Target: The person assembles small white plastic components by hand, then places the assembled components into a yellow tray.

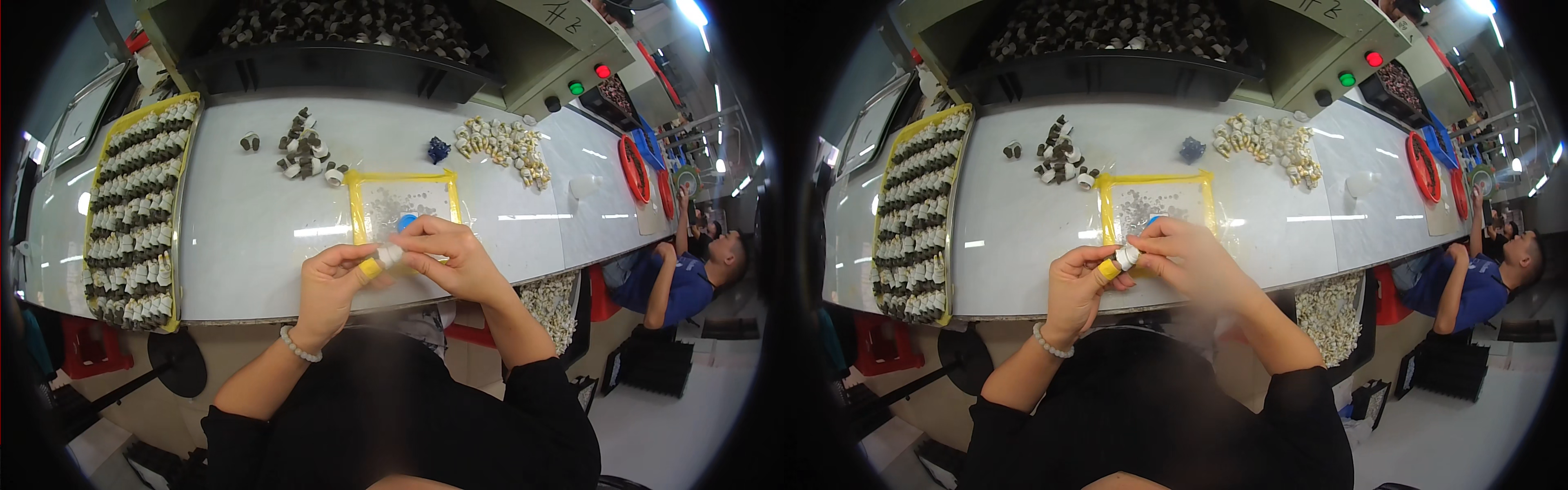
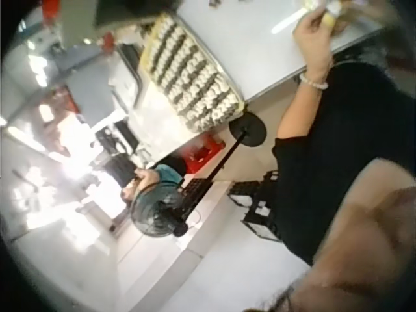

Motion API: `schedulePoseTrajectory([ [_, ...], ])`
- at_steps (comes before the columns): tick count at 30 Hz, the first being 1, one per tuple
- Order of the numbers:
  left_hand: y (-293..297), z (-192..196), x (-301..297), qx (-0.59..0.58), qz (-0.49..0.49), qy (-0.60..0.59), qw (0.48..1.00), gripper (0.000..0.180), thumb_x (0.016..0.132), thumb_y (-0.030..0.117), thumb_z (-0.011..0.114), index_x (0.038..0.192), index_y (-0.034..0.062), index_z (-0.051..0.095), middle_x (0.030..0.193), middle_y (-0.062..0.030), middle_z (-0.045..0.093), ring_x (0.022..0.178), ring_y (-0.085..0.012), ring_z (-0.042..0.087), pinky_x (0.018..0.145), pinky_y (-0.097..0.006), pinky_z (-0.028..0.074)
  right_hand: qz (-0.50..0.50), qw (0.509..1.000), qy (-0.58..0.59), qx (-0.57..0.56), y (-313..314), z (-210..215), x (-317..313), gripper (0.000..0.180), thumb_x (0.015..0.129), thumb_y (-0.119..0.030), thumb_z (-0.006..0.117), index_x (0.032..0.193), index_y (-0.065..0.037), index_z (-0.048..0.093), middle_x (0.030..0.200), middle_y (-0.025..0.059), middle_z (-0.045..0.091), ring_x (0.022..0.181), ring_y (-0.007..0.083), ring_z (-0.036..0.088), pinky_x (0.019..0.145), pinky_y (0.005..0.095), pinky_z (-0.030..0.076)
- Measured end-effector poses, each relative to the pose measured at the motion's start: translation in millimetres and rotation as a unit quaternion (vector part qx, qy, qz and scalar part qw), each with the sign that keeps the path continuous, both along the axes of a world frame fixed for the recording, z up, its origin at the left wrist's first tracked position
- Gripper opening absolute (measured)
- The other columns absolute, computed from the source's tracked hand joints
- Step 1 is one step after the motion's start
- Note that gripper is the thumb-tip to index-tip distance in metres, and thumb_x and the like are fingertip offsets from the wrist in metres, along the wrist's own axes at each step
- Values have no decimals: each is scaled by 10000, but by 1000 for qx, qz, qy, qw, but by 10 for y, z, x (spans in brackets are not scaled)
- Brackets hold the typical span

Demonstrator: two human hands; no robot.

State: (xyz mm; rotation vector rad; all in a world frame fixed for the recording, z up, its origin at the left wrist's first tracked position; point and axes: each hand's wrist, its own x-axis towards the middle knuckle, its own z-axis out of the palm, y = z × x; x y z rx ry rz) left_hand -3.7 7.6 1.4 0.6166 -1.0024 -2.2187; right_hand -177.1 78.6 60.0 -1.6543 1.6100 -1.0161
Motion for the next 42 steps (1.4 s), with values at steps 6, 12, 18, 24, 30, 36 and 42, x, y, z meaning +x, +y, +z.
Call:
schedulePoseTrajectory([
  [6, -109, 138, 205, -26, -16, -17, 999, 232, 831, -18, 596, 1052, -53, 532, 946, -162, 621, 773, -220, 638, 704, -304, 535, 41, 991, 121, -42, -178, -77, -500, 168, 787, -37, 626, 947, 2, 657, 886, 86, 629, 762, 167, 590, 686, 257, 463],
  [12, -533, 413, 1267, -225, 210, -77, 948, 235, 834, -75, 540, 1063, -53, 494, 973, -153, 605, 858, -211, 626, 783, -308, 512, -220, 937, 260, -72, -464, -323, -1185, 252, 754, -104, 659, 984, -14, 608, 910, 125, 620, 788, 257, 614, 714, 333, 475],
  [18, -945, 671, 2657, -376, 459, -321, 738, 248, 850, -67, 544, 1097, -62, 542, 974, -94, 606, 852, -130, 593, 778, -235, 478, -211, 917, 334, -50, -476, -364, -1234, 191, 782, -29, 587, 971, -13, 600, 892, 119, 587, 701, 240, 603, 633, 317, 475],
  [24, -1152, 312, 3722, -356, 480, -515, 615, 204, 825, -17, 575, 1024, -22, 620, 870, -49, 626, 746, -67, 570, 647, -192, 450, -205, 924, 321, -31, -499, -334, -1128, 178, 787, -27, 576, 960, -1, 608, 875, 106, 590, 683, 223, 588, 633, 309, 469],
  [30, -1199, 268, 3722, -378, 443, -573, 577, 238, 776, -30, 572, 1002, -5, 640, 757, -26, 586, 637, -59, 516, 587, -203, 427, -228, 925, 304, -17, -394, -308, -1096, 196, 784, -29, 584, 974, 13, 607, 848, 99, 581, 659, 199, 548, 637, 301, 456],
  [36, -1274, 179, 3735, -405, 400, -545, 615, 273, 770, -56, 557, 1024, -2, 638, 725, -24, 554, 626, -67, 484, 584, -208, 418, -230, 931, 283, -20, -316, -348, -1113, 195, 776, -26, 598, 966, 13, 620, 834, 92, 580, 656, 189, 541, 634, 292, 451],
  [42, -1331, 125, 3568, -406, 364, -533, 647, 289, 778, -50, 550, 1050, 8, 627, 951, -80, 586, 734, -115, 525, 653, -219, 427, -235, 934, 269, -26, -206, -326, -1054, 195, 777, -31, 611, 966, 17, 624, 841, 90, 586, 668, 178, 551, 614, 282, 455],
])
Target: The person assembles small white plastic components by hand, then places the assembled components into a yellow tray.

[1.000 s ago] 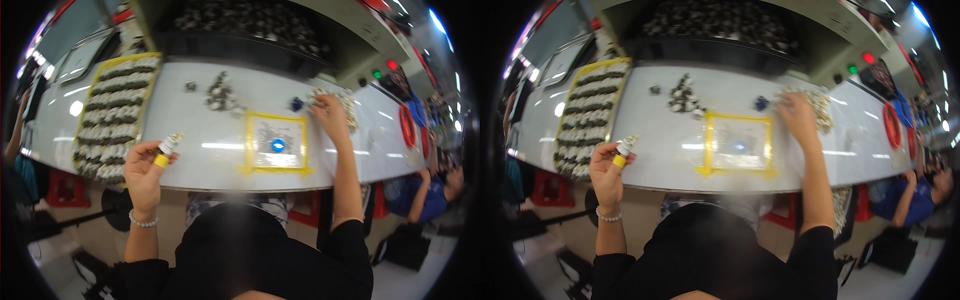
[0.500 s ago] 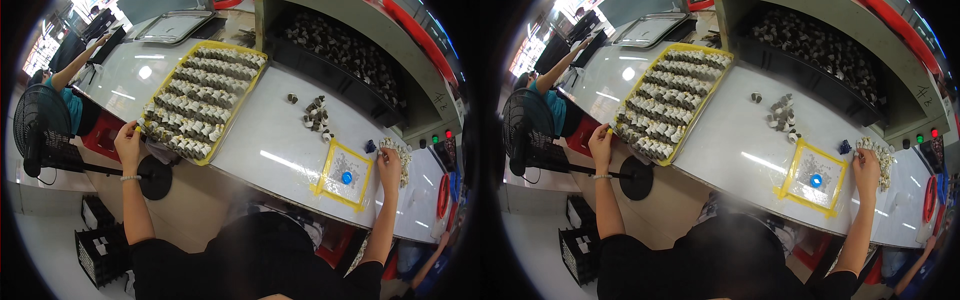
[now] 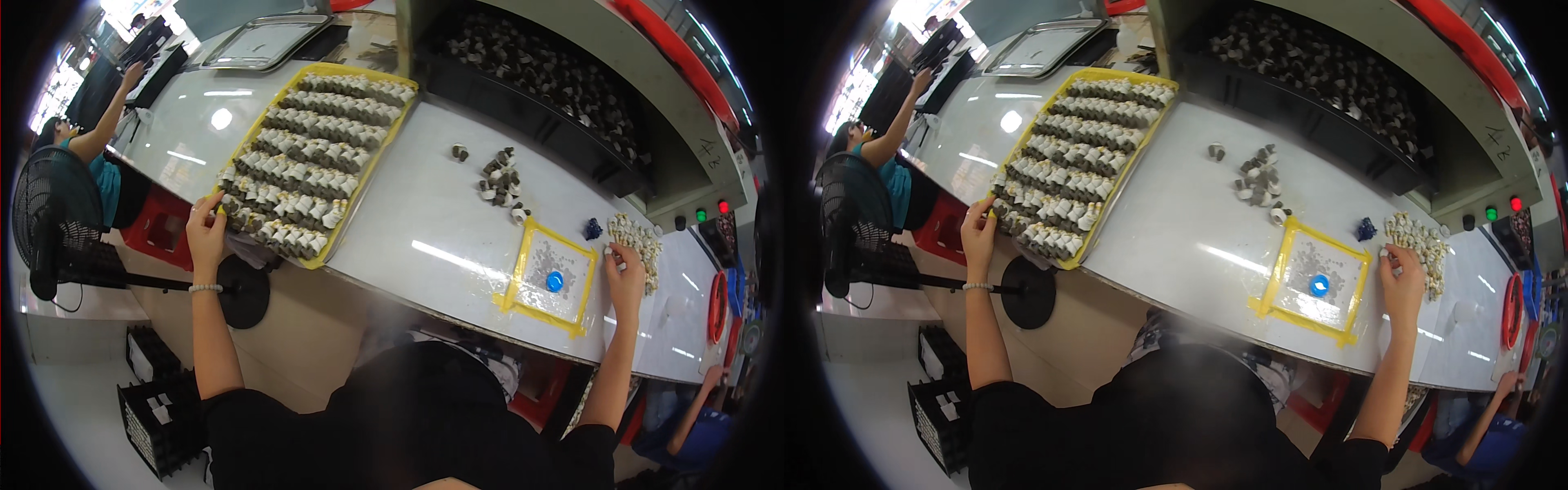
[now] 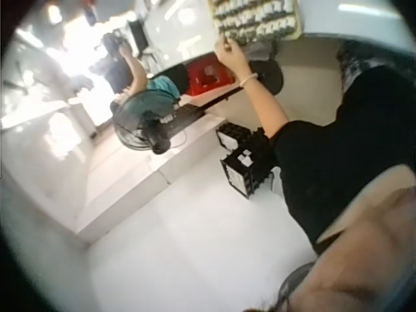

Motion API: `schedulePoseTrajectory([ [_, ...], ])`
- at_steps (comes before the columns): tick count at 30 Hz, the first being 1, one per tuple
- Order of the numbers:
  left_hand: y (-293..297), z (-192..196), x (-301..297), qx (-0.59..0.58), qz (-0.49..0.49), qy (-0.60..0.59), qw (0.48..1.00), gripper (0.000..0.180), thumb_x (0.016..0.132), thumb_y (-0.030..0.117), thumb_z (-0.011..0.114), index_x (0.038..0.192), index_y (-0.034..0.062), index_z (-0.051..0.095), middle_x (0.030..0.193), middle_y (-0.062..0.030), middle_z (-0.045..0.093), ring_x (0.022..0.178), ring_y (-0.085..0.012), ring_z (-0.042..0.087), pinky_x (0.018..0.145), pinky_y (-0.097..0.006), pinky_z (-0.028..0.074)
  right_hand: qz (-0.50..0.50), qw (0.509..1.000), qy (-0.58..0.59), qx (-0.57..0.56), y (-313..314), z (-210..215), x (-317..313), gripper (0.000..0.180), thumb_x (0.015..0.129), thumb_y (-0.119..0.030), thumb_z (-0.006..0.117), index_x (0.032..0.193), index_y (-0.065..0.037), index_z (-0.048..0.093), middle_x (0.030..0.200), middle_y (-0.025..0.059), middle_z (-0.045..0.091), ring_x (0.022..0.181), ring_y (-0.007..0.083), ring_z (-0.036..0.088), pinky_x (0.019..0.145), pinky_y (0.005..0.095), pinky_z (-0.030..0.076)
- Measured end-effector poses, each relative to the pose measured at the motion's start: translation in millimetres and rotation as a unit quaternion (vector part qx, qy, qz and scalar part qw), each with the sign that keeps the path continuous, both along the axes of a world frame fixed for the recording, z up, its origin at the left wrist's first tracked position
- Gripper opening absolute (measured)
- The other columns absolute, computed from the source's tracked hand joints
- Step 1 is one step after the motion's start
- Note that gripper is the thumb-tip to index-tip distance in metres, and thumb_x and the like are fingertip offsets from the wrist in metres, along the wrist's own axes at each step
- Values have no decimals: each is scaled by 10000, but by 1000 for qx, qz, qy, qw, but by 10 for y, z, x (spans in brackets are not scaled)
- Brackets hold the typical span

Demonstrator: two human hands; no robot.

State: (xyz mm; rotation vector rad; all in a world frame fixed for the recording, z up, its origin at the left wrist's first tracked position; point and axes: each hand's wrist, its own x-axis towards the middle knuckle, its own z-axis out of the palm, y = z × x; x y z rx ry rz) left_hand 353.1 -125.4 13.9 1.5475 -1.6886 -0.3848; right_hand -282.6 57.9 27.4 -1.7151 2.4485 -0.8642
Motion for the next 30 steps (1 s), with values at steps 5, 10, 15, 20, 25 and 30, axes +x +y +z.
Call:
schedulePoseTrajectory([
  [5, 96, -204, 86, -113, -17, -33, 993, 362, 928, 111, 368, 1248, -2, 493, 1183, -136, 520, 1100, -234, 479, 971, -320, 339, -20, 999, -40, -23, 14, -51, 79, 219, 768, -23, 625, 983, 16, 616, 823, 87, 578, 672, 160, 544, 580, 259, 450],
  [10, 169, -228, -40, -143, 115, 184, 966, 382, 946, 131, 357, 1319, 53, 368, 1166, -87, 516, 986, -130, 505, 816, -246, 404, 3, 997, -70, -31, 66, -76, 103, 212, 765, -4, 623, 976, 19, 610, 808, 84, 574, 656, 153, 537, 576, 261, 447],
  [15, 411, -376, -289, 35, 182, 548, 816, 224, 907, 257, 466, 1049, 85, 488, 863, -32, 569, 739, -142, 572, 620, -279, 438, -1, 998, -47, -53, 232, -117, 63, 200, 782, 10, 597, 982, 6, 609, 852, 66, 559, 687, 133, 536, 578, 231, 419],
  [20, 1093, -182, -931, 221, 50, 616, 755, 200, 909, 262, 434, 973, 85, 502, 842, -61, 559, 691, -183, 559, 603, -313, 453, 10, 996, -66, -56, 135, -136, 162, 194, 803, -3, 584, 996, -1, 604, 872, 51, 536, 700, 126, 515, 577, 228, 411],
  [25, 954, -250, -968, 213, -46, 615, 758, 193, 913, 230, 387, 992, 79, 478, 916, -71, 561, 826, -187, 565, 683, -328, 456, 17, 995, -68, -66, 153, -180, 92, 205, 814, -10, 577, 1018, 2, 596, 884, 51, 528, 716, 125, 509, 599, 227, 416],
  [30, 876, -259, -867, 187, -23, 643, 742, 231, 904, 218, 386, 1065, 83, 483, 1043, -73, 556, 946, -199, 546, 758, -358, 452, 19, 993, -95, -71, 180, -221, 46, 218, 818, -8, 571, 1034, 3, 591, 924, 59, 522, 725, 130, 514, 619, 224, 423],
])
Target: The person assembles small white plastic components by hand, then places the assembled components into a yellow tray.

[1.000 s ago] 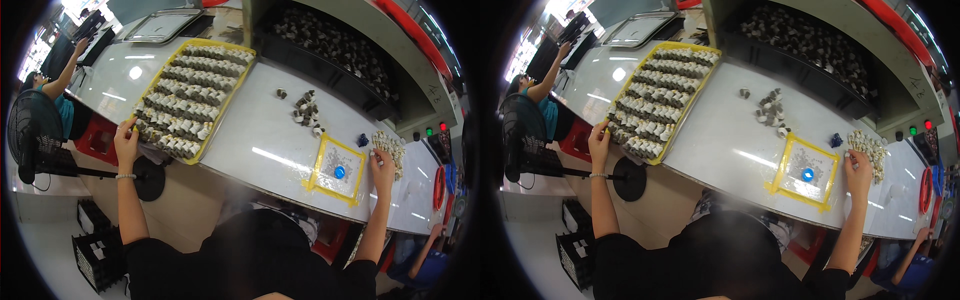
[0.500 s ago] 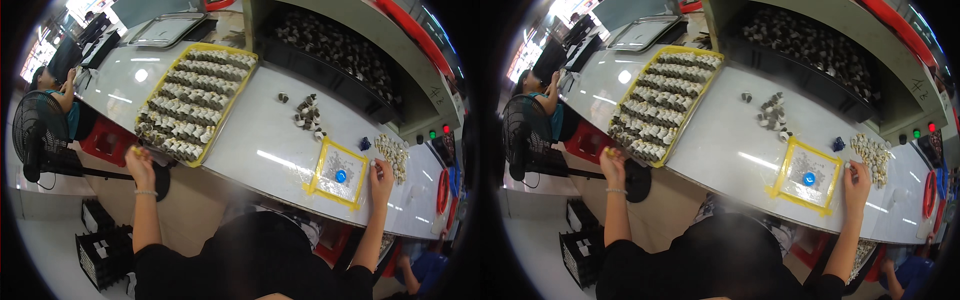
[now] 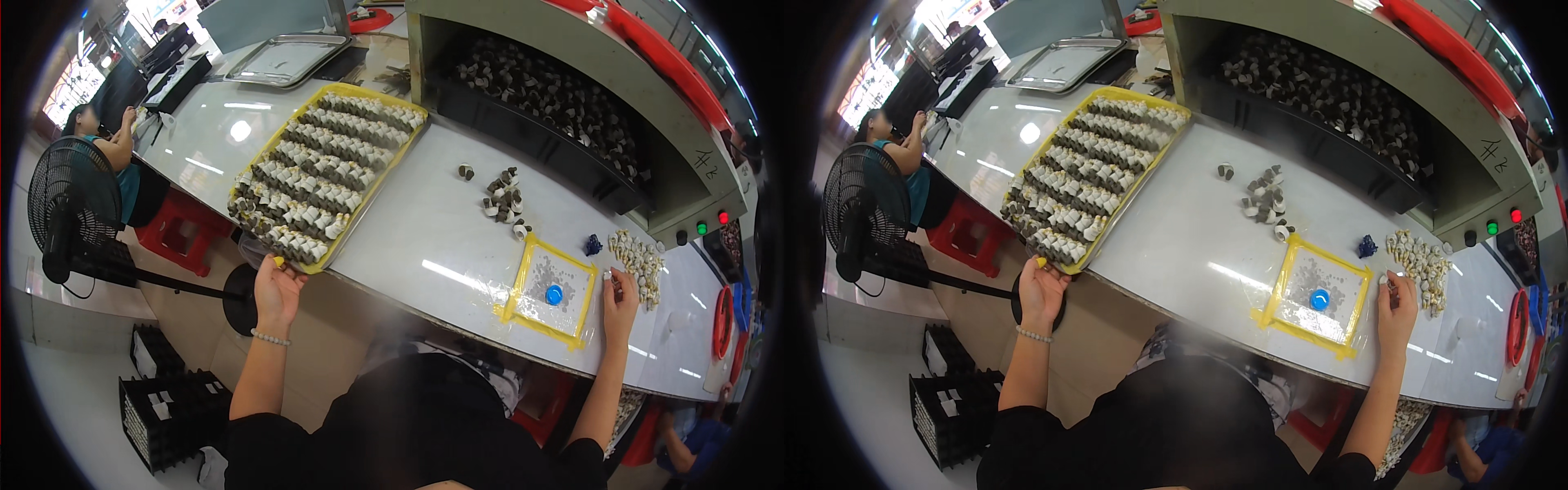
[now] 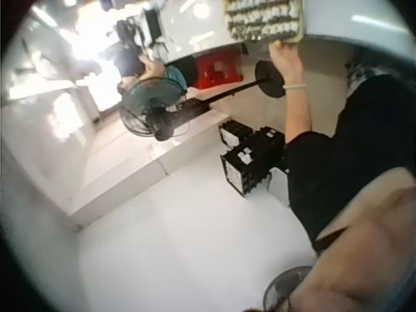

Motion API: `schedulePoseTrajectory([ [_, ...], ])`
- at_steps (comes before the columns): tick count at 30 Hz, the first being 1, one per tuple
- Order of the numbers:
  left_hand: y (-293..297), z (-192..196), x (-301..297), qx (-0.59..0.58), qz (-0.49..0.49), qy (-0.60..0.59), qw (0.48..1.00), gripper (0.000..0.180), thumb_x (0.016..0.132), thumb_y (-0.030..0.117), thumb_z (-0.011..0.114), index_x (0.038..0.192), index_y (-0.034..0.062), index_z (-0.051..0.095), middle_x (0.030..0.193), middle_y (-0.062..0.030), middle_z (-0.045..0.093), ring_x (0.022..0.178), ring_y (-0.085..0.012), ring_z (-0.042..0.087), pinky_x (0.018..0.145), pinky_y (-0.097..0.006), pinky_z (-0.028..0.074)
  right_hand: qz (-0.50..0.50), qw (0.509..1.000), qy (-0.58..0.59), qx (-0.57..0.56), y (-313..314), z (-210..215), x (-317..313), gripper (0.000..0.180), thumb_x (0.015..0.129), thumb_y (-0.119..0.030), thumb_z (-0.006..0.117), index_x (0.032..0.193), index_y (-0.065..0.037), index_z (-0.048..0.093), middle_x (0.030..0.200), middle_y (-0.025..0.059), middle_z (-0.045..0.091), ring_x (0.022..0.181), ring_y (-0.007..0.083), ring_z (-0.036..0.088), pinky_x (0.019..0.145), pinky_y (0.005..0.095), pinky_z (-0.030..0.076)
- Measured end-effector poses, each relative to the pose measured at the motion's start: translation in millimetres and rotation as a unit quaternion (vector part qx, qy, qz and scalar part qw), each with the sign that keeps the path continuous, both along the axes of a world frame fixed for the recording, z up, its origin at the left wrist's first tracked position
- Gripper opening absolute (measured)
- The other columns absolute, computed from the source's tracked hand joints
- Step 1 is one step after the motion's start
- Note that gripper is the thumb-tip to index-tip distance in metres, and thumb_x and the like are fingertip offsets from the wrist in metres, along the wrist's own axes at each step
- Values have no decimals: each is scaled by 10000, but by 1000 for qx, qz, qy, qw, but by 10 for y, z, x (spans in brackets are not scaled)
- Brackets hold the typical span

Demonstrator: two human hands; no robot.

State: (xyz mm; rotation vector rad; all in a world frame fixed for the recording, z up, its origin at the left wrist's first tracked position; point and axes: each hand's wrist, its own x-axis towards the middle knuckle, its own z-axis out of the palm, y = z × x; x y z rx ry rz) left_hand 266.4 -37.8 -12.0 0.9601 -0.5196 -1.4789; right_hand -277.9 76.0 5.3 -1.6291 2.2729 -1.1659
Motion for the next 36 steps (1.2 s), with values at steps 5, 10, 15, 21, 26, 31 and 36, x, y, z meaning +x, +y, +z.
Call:
schedulePoseTrajectory([
  [5, -353, -46, 677, 41, 107, -7, 993, 259, 884, 265, 380, 995, 59, 491, 1039, -63, 558, 1029, -237, 533, 899, -489, 414, -1, 1000, -8, 9, 22, -16, -15, 229, 820, -5, 566, 1047, 4, 586, 948, 62, 520, 745, 135, 519, 637, 221, 426],
  [10, -927, -13, 1491, 58, 115, 56, 990, 379, 857, 292, 375, 1020, -20, 517, 1117, -153, 555, 1069, -310, 522, 987, -524, 338, -12, 1000, 23, -11, 24, -60, -23, 236, 813, -8, 569, 1048, 2, 588, 953, 62, 522, 747, 143, 511, 648, 236, 428],
  [15, -1418, 33, 2100, 91, 140, 78, 983, 463, 844, 318, 400, 1100, -45, 532, 1159, -206, 540, 1078, -341, 510, 982, -508, 351, -31, 999, 5, 22, -6, -65, -6, 245, 804, -9, 571, 1049, -3, 589, 948, 57, 521, 727, 139, 491, 641, 237, 424],
  [21, -1503, 618, 1564, 45, 402, -286, 869, 395, 841, 239, 523, 1141, -16, 490, 1127, -150, 524, 1037, -265, 504, 935, -340, 387, -34, 999, 16, 13, -15, -62, -7, 245, 805, -10, 568, 1049, -2, 586, 921, 47, 511, 705, 126, 474, 627, 231, 408],
  [26, -1340, 604, -97, -372, 100, -675, 629, 556, 745, 125, 630, 1261, 8, 460, 1398, -182, 309, 1308, -321, 290, 1045, -467, 267, -40, 999, 15, 32, -44, -53, 0, 243, 806, -8, 562, 1048, 0, 583, 913, 45, 504, 702, 113, 466, 618, 225, 396],
  [31, -1595, 497, -1139, -364, -36, -860, 355, 421, 792, 184, 509, 1193, 66, 550, 1401, -145, 351, 1370, -317, 157, 1022, -648, 141, -18, 1000, 14, 10, -20, -74, -19, 235, 802, -2, 563, 1036, 6, 578, 913, 52, 501, 732, 128, 473, 624, 228, 399],
  [36, -1926, 408, -1174, -230, -96, -937, 246, 383, 849, 130, 407, 1187, 10, 540, 1365, -121, 414, 1380, -296, 149, 1024, -659, 124, -10, 1000, 1, -3, -19, -97, -3, 231, 799, 6, 565, 1029, 7, 578, 911, 54, 500, 746, 126, 483, 624, 225, 401],
])
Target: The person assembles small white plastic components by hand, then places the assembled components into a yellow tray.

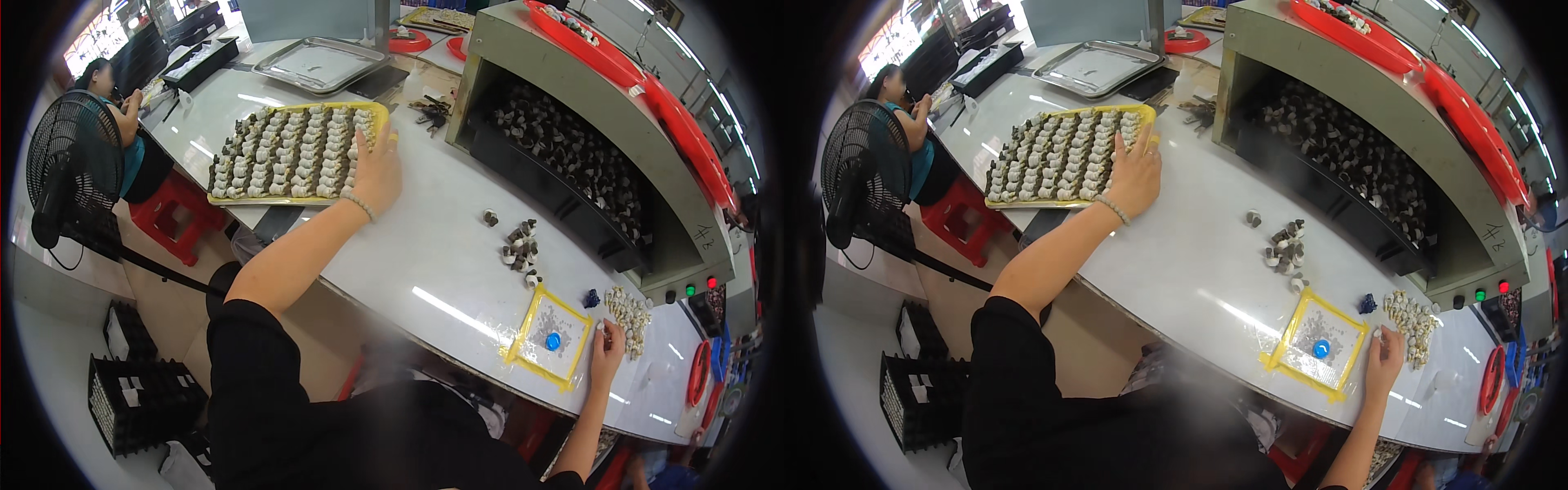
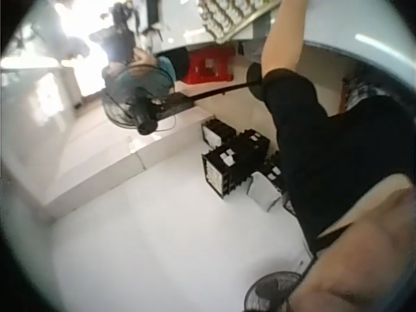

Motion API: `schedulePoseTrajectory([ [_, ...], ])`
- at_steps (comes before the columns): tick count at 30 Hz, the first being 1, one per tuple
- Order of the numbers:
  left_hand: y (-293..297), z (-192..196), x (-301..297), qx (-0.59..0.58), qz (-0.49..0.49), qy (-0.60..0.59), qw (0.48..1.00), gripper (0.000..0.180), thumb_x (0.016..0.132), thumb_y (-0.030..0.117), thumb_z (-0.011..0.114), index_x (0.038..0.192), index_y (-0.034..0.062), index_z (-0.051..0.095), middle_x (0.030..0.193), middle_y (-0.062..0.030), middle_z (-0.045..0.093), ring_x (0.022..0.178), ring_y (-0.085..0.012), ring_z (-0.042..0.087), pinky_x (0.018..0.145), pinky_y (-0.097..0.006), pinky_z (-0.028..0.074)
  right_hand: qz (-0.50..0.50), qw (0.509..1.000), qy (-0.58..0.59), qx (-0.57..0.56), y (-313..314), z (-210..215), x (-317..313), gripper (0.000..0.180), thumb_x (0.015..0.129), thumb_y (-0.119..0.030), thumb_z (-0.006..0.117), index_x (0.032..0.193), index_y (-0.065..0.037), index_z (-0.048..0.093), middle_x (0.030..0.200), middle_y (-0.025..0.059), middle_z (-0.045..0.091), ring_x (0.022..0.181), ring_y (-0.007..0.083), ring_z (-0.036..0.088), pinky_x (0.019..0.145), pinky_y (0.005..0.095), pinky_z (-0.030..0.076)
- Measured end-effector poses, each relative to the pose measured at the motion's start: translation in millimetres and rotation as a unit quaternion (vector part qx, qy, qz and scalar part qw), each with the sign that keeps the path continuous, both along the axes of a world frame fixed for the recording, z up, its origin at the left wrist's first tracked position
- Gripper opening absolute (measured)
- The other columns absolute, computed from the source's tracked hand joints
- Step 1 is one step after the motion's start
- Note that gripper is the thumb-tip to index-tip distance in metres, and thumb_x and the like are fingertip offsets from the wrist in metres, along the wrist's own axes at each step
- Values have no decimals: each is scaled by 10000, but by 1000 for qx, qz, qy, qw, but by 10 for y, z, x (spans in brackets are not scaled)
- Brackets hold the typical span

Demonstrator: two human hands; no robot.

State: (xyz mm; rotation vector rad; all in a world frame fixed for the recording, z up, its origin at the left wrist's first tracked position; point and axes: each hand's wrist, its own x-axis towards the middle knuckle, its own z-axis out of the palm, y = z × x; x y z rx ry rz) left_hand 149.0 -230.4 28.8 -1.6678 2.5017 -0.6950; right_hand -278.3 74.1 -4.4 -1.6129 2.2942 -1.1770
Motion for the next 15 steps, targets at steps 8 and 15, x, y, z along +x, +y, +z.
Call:
schedulePoseTrajectory([
  [8, -171, -53, 900, -45, 27, 21, 998, 473, 843, 79, 398, 1315, 97, 435, 1386, -120, 389, 1384, -266, 162, 1015, -664, 151, -7, 1000, -1, 0, 22, -4, -52, 220, 800, 9, 560, 1019, 8, 582, 888, 29, 479, 698, 93, 446, 572, 200, 358],
  [15, -596, -46, 1808, -41, 149, 4, 988, 472, 874, 107, 404, 1343, 166, 413, 1428, -104, 344, 1390, -253, 147, 1033, -636, 160, -20, 1000, 5, 1, -24, 13, -11, 216, 801, 8, 551, 1015, 7, 587, 879, 17, 473, 658, 74, 404, 534, 198, 314],
])
